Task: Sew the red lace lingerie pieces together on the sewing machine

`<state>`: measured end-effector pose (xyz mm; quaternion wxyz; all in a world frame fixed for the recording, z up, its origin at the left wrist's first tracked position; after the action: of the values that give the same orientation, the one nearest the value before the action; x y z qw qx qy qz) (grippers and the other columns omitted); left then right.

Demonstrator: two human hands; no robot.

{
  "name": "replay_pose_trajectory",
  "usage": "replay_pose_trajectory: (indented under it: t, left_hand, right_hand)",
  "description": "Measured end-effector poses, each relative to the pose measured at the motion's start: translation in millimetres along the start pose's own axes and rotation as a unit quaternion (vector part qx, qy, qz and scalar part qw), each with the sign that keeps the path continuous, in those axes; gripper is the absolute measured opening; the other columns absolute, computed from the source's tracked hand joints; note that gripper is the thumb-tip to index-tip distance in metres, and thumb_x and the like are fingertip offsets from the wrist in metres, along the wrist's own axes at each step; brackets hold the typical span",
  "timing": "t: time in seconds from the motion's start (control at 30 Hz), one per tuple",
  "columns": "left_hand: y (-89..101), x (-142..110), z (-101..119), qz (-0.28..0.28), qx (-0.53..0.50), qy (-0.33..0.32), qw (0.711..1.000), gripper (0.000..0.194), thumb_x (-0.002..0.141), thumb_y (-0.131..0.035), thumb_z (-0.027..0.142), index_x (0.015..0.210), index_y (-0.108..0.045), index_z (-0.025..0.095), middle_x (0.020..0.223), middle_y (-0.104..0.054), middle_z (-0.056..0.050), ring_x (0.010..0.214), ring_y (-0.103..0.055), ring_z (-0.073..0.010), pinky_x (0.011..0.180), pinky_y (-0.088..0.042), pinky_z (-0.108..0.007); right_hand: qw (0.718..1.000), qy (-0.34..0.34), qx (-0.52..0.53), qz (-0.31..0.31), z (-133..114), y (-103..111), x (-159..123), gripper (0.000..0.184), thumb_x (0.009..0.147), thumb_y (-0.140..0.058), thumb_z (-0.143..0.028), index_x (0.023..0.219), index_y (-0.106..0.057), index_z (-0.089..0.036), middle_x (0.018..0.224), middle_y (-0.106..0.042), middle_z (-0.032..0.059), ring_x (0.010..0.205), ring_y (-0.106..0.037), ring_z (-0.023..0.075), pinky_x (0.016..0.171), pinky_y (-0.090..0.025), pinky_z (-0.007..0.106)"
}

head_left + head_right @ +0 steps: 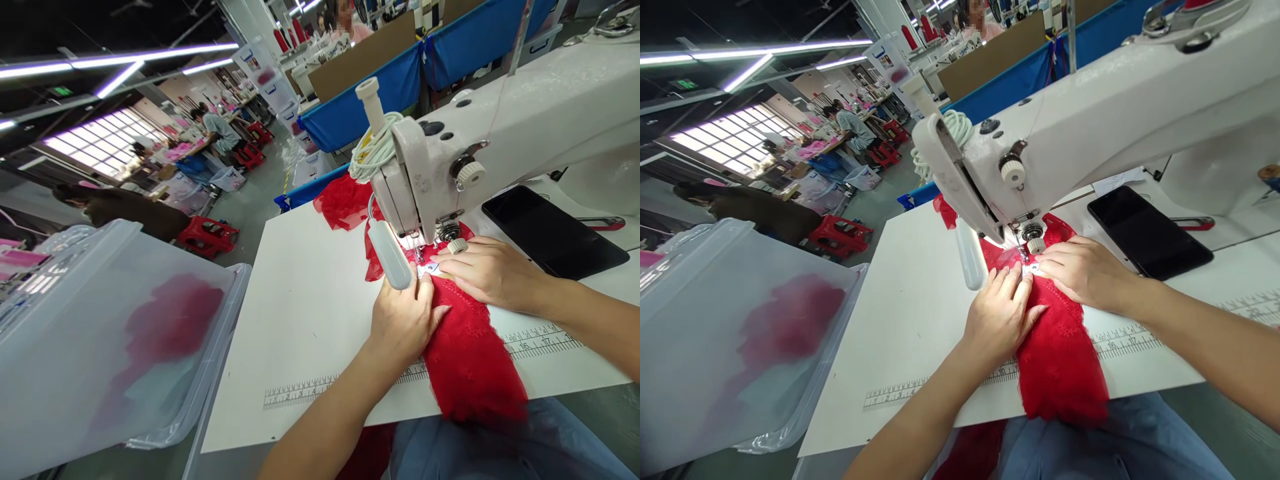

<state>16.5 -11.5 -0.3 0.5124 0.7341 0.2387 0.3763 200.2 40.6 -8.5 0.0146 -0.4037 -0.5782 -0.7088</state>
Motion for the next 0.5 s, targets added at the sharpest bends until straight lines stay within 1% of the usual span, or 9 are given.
replay_pose_trajectory:
  t: [0.07,0.17,0.27,0.37,0.43,0.5]
  left_hand:
    - [0.6,0.7,0.2,0.000,-0.003,0.001,1.000,0.054,0.099,-0.046,0.051,0.124,-0.062,0.006,0.124,-0.066,-0.021,0.111,-0.063,-0.0312,0.101,-0.050,-0.048]
    - [1.3,1.0,-1.2,-0.003,-0.012,0.006,1.000,0.052,0.099,-0.047,0.050,0.123,-0.062,0.007,0.121,-0.066,-0.021,0.108,-0.063,-0.0306,0.098,-0.050,-0.046]
    - [0.8,0.9,-6.2,-0.018,-0.027,0.028,0.999,0.051,0.099,-0.045,0.053,0.124,-0.062,0.012,0.115,-0.066,-0.018,0.100,-0.063,-0.0288,0.083,-0.054,-0.040]
    - [-0.5,0.9,-11.7,-0.036,-0.035,0.053,0.997,0.050,0.098,-0.043,0.056,0.127,-0.061,0.018,0.113,-0.065,-0.015,0.095,-0.062,-0.0273,0.071,-0.053,-0.036]
    - [-0.5,1.0,-13.2,-0.047,-0.032,0.057,0.997,0.050,0.098,-0.044,0.056,0.129,-0.059,0.020,0.114,-0.064,-0.015,0.096,-0.061,-0.0279,0.069,-0.052,-0.036]
    - [0.9,1.0,-12.4,-0.046,-0.028,0.055,0.997,0.050,0.098,-0.044,0.055,0.129,-0.059,0.018,0.116,-0.063,-0.017,0.098,-0.061,-0.0293,0.071,-0.053,-0.037]
  right_hand:
    - [1.000,0.008,0.003,0.010,-0.9,2.3,2.2,0.029,0.093,-0.044,-0.009,0.100,-0.071,-0.017,0.099,-0.077,0.0055,0.092,-0.069,0.0189,0.079,-0.051,0.033]
    - [1.000,0.007,0.005,-0.003,-2.3,6.2,5.6,0.028,0.094,-0.044,-0.009,0.098,-0.071,-0.017,0.097,-0.078,0.0049,0.090,-0.070,0.0185,0.077,-0.052,0.032]
    - [1.000,-0.004,0.015,-0.026,-3.1,8.9,6.7,0.029,0.096,-0.043,-0.009,0.099,-0.071,-0.018,0.099,-0.078,0.0055,0.091,-0.070,0.0192,0.076,-0.052,0.033]
    - [0.999,-0.015,0.028,-0.044,-2.8,9.8,5.8,0.030,0.096,-0.042,-0.007,0.101,-0.071,-0.015,0.104,-0.077,0.0098,0.097,-0.069,0.0211,0.080,-0.052,0.036]
    - [0.998,-0.009,0.033,-0.056,-2.4,9.6,5.1,0.029,0.096,-0.043,-0.006,0.103,-0.070,-0.013,0.106,-0.076,0.0117,0.099,-0.068,0.0220,0.082,-0.052,0.038]
    - [0.998,0.001,0.035,-0.060,-2.3,9.5,4.8,0.028,0.097,-0.043,-0.007,0.105,-0.069,-0.013,0.107,-0.076,0.0113,0.100,-0.068,0.0220,0.082,-0.051,0.037]
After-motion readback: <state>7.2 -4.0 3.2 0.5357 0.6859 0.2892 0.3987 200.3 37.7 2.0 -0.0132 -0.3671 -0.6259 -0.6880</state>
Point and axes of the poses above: each hand's wrist, its own x-axis towards the middle knuckle, its own y-axis out of the back of the hand, z = x × y, the point moved 2 cm from there along x, towards the middle knuckle
